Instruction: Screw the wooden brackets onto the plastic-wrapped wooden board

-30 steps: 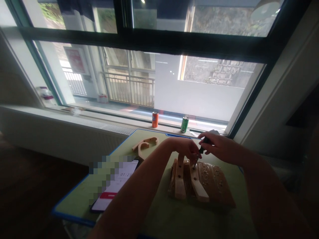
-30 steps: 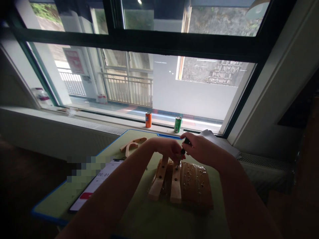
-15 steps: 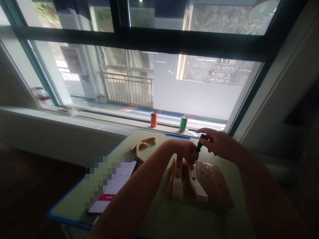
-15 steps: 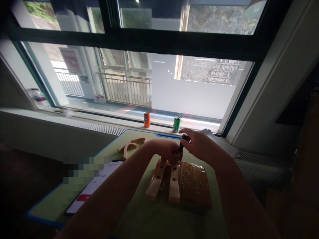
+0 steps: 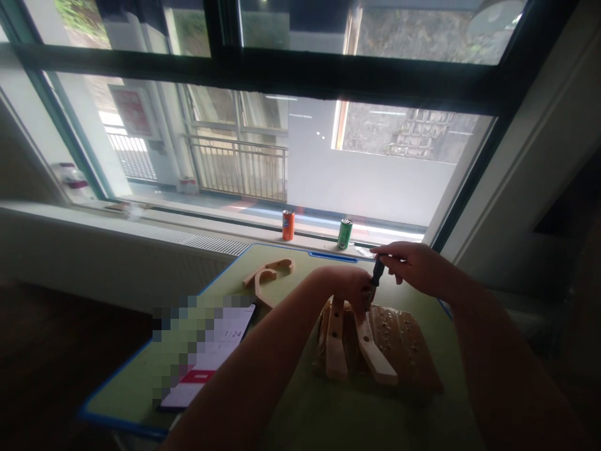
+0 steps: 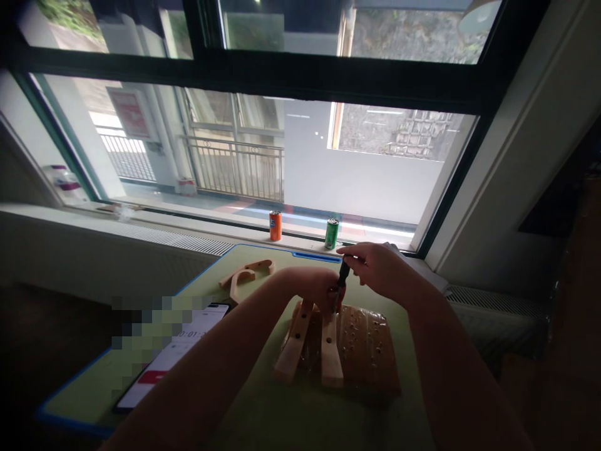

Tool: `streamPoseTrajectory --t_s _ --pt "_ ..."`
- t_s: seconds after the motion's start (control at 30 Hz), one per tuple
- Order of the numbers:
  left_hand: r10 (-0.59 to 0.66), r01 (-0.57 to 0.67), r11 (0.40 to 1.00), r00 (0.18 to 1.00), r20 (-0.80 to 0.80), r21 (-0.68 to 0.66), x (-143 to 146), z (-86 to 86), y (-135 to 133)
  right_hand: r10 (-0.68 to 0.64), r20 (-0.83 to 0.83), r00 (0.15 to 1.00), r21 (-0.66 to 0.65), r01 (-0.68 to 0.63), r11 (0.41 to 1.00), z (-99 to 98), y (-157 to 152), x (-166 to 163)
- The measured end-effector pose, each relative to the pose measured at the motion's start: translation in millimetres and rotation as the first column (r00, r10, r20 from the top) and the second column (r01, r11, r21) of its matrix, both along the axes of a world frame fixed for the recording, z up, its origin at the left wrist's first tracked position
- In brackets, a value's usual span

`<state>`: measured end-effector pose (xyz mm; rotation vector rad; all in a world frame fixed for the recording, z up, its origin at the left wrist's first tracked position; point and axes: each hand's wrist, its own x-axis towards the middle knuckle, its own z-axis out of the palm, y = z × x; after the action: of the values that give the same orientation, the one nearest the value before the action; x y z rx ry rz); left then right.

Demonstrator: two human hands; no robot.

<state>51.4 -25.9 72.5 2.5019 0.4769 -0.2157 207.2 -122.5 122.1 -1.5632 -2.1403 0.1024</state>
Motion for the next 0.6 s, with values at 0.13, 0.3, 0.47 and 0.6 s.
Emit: streamPoseTrajectory --t_s 0.13,0.3,0.47,0.6 --pt "-0.011 0.009 0.999 1.000 0.028 0.051 1.4 -3.1 1.5 -0.043 0.114 0.993 0.089 0.033 0.996 2.2 1.5 1.4" --pt "0.012 -0.013 0.998 1.000 0.003 0.062 2.1 -5.4 1.6 -0.110 0.221 0.969 0.143 0.079 0.986 -0.1 5.9 -0.7" --pt "-0.004 0.004 0.999 1.000 0.014 0.048 0.9 -3.1 -0.2 -0.106 0.111 0.988 -0.001 0.106 0.994 2.3 -4.8 -2.5" --pt "0.041 -0.043 0.999 0.997 -0.059 -0.024 -0.4 0.5 -3.3 -0.052 0.073 0.996 -0.192 0.065 0.979 9.4 -17.3 6.7"
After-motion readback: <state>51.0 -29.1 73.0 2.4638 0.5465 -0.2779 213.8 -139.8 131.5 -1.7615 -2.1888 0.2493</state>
